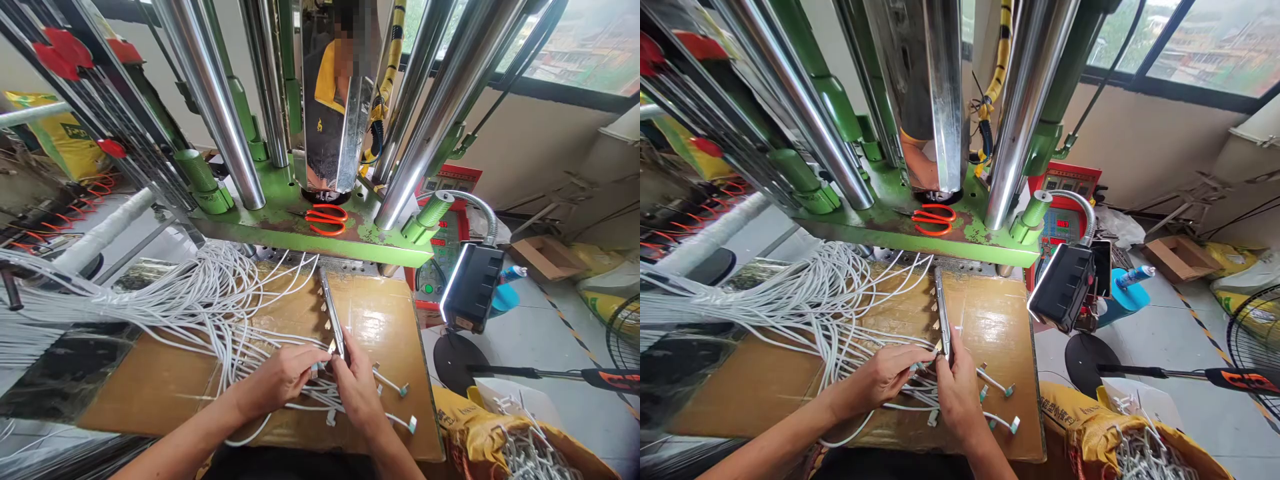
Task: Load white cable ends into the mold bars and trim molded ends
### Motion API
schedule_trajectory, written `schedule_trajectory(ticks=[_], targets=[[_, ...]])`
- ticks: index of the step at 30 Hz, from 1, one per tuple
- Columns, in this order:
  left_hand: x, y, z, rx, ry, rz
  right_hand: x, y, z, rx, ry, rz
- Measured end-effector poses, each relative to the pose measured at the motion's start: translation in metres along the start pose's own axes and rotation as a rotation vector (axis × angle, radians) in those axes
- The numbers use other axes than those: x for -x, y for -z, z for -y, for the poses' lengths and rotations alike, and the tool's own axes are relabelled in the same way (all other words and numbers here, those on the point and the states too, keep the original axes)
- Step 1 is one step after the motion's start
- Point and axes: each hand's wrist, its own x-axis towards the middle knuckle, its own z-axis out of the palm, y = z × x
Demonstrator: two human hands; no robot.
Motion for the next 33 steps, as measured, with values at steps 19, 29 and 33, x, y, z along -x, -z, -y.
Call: schedule_trajectory(ticks=[19, 29, 33], targets=[[-0.015, 0.018, -0.005, 0.654, 0.577, 0.090, 0.000, 0.000, 0.009, -0.058, -0.033, 0.042], [-0.017, 0.022, 0.002, 1.238, 0.910, -0.255, -0.002, 0.002, 0.005, -0.061, -0.026, 0.048], [-0.023, 0.021, -0.003, 0.990, 0.790, -0.131, -0.002, 0.001, 0.003, -0.072, -0.032, 0.042]])
